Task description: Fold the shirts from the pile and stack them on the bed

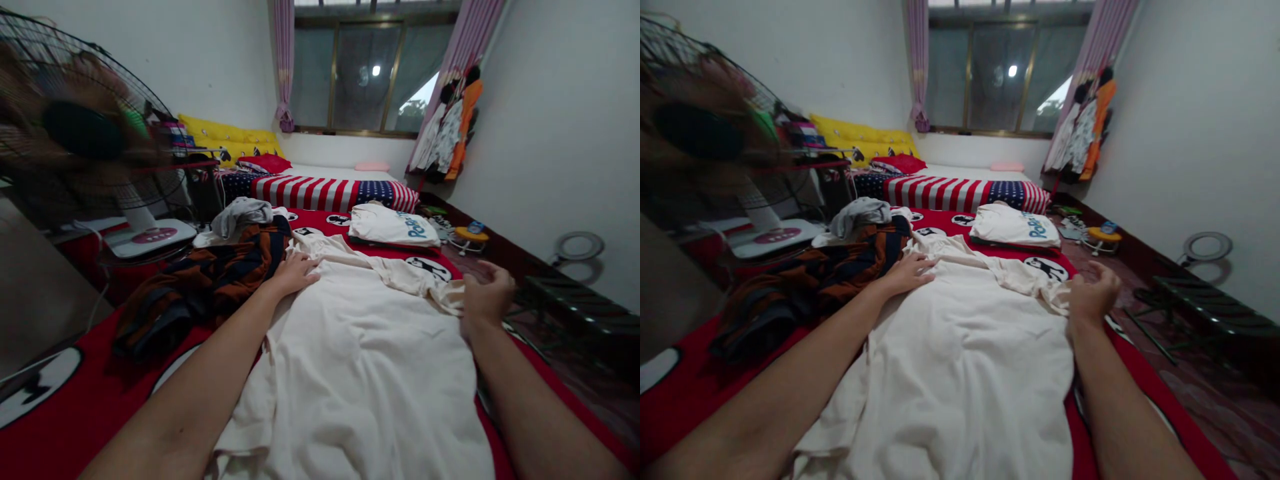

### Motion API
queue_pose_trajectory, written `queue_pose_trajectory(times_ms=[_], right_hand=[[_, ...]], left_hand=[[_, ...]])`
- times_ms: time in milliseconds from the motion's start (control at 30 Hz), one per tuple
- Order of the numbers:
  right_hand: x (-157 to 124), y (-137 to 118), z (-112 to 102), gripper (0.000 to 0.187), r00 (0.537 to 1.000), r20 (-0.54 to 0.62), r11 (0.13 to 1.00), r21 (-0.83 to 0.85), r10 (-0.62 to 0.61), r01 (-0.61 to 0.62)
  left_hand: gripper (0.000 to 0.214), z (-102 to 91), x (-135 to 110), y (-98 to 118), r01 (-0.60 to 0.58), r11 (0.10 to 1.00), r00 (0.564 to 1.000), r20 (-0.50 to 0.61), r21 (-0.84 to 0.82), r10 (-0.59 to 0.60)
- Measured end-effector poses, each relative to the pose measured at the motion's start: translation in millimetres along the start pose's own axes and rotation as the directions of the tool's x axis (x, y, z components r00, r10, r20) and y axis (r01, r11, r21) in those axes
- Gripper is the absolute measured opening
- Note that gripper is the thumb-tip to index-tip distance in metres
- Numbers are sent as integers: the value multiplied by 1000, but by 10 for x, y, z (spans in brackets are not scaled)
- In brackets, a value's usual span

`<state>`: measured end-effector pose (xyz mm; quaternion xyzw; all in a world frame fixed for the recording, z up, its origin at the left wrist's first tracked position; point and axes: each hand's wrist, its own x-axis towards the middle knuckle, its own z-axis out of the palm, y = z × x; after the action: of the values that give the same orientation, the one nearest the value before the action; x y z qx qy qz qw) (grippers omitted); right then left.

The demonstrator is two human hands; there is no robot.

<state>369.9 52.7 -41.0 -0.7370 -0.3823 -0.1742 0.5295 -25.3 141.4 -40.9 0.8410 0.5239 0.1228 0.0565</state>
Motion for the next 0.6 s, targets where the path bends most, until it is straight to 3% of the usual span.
queue_pose_trajectory(times_ms=[67, 100, 167, 233, 267, 333, 400, 533, 600], right_hand=[[-92, -227, -3, 31, 975, 203, 996, 8, -87, 87], [-140, -332, -12, 32, 927, 356, 992, -1, -117, 125], [-244, -499, -30, 43, 774, 624, 980, -62, -110, 189], [-348, -601, -32, 50, 656, 750, 947, -147, -82, 286], [-389, -631, -24, 47, 631, 772, 925, -178, -81, 336], [-432, -660, 8, 30, 631, 770, 887, -223, -95, 405], [-413, -651, 48, 19, 619, 780, 893, -209, -94, 399], [-294, -559, 106, 18, 544, 839, 988, -110, 33, 110], [-270, -523, 113, 20, 533, 845, 996, -81, 55, 26]], left_hand=[[51, -2, 17, -34, -14, 1000, 1000, 18, -11, 14], [52, 0, 24, -50, -20, 1000, 1000, 22, -16, 20], [52, 5, 34, -69, -21, 1000, 999, 26, -23, 22], [52, 8, 34, -70, -16, 1000, 999, 30, -23, 16], [52, 7, 30, -64, -11, 1000, 999, 32, -22, 12], [52, 3, 20, -49, -5, 1000, 999, 34, -20, 6], [52, -2, 9, -36, -7, 1000, 999, 32, -17, 7], [52, -4, 1, -32, -13, 1000, 1000, 26, -16, 13], [52, -4, 3, -32, -10, 1000, 1000, 26, -17, 10]])
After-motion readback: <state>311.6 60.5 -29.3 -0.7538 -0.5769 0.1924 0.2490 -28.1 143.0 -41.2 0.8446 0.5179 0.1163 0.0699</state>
